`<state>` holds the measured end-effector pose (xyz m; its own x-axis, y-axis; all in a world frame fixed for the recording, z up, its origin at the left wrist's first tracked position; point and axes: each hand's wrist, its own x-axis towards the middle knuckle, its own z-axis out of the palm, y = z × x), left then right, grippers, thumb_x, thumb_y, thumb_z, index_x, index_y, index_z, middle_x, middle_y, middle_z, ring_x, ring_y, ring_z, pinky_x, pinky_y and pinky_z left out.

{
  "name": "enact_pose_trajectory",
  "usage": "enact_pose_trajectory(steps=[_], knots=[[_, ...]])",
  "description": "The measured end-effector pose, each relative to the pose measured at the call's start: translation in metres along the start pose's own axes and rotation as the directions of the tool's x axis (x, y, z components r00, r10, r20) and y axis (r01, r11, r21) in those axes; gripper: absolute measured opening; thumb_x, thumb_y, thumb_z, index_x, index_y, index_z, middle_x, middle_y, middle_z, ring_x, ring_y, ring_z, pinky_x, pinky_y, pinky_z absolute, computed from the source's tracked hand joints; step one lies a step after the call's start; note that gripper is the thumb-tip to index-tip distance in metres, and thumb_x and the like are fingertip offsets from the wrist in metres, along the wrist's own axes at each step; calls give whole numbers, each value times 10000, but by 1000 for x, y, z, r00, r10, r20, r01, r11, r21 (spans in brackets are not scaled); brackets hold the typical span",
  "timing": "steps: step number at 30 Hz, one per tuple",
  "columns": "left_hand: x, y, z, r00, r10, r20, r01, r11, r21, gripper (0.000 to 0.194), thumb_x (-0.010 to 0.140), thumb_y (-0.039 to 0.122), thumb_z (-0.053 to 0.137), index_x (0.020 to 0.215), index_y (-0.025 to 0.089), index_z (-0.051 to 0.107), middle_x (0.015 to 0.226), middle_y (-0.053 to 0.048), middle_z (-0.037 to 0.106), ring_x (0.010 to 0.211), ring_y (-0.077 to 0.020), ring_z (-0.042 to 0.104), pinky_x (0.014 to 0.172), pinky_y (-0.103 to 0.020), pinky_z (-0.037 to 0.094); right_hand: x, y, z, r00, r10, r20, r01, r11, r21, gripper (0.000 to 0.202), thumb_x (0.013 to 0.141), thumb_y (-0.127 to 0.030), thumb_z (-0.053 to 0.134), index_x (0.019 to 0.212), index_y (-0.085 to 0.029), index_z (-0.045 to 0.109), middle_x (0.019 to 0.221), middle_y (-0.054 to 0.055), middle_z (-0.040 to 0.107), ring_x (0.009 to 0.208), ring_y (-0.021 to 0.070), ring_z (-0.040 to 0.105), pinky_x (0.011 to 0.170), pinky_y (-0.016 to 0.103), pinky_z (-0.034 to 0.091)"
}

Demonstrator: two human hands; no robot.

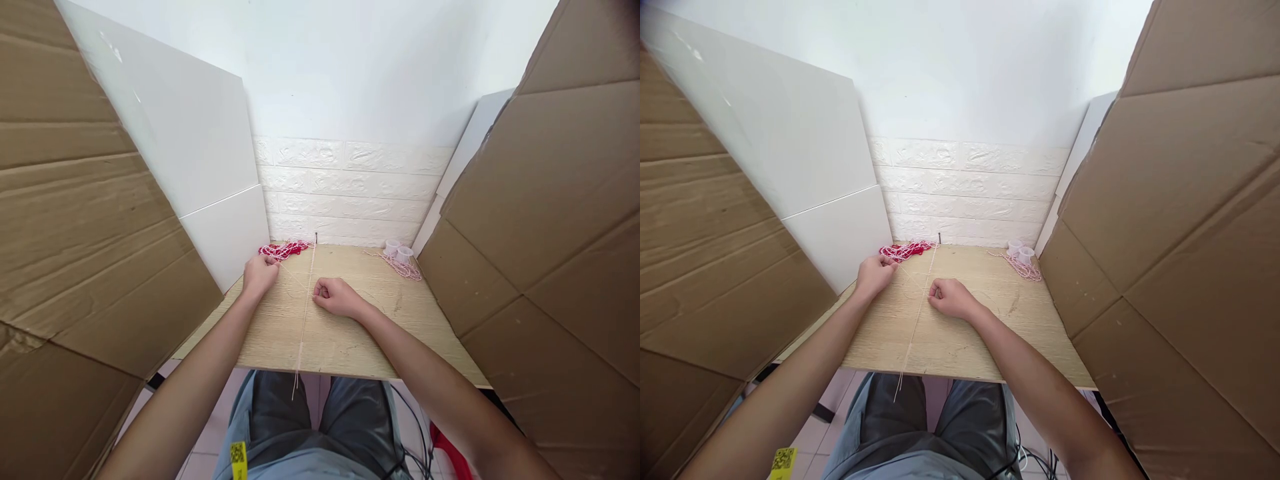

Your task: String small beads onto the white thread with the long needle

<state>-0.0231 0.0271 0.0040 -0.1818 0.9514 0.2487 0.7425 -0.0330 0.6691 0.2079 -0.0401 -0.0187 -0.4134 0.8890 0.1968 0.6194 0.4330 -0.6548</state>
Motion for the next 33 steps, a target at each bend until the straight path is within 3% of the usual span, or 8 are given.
enact_pose_trajectory(steps=[12,16,20,24,28,33], knots=[[1,0,-3,983,-104,-154,76,982,-173,140,738,311,597,790,187,636,761,-41,697,662,-174,586,625,-265,403,1,3,1,1000,-2,4,2,1000,6,53,788,-158,585,819,-164,626,624,-39,537,572,90,482,556,211,304],[1,2,1,975,-197,-105,151,928,-342,127,749,304,599,796,186,605,656,-24,666,504,-142,506,512,-255,360,1,3,1,1000,3,3,-3,1000,3,55,786,-162,586,822,-164,627,627,-38,538,575,90,481,555,212,304],[0,9,0,961,-271,56,248,753,-609,83,804,256,550,834,180,538,559,1,608,384,-98,406,416,-222,281,1,3,1,1000,2,4,-2,1000,5,56,779,-156,589,818,-163,627,623,-39,539,571,90,480,555,213,307],[-1,13,-2,948,-268,174,309,631,-711,44,855,213,498,845,173,484,634,-41,666,372,-86,460,388,-201,282,1,3,1,1000,-1,-3,1,1000,5,55,781,-157,590,818,-164,630,624,-38,542,570,91,483,556,215,307],[1,14,-2,936,-303,178,319,520,-793,44,906,171,420,869,168,444,703,-89,694,489,-130,619,438,-207,404,1,3,1,1000,1,4,-1,1000,4,56,784,-153,590,822,-161,631,628,-35,546,572,91,483,559,216,304],[2,14,1,948,-297,118,269,545,-794,38,933,178,425,896,171,427,762,-99,697,600,-166,687,505,-244,497,1,3,2,1000,0,1,0,1000,2,51,784,-157,591,817,-163,629,619,-40,538,565,90,475,558,215,302]])
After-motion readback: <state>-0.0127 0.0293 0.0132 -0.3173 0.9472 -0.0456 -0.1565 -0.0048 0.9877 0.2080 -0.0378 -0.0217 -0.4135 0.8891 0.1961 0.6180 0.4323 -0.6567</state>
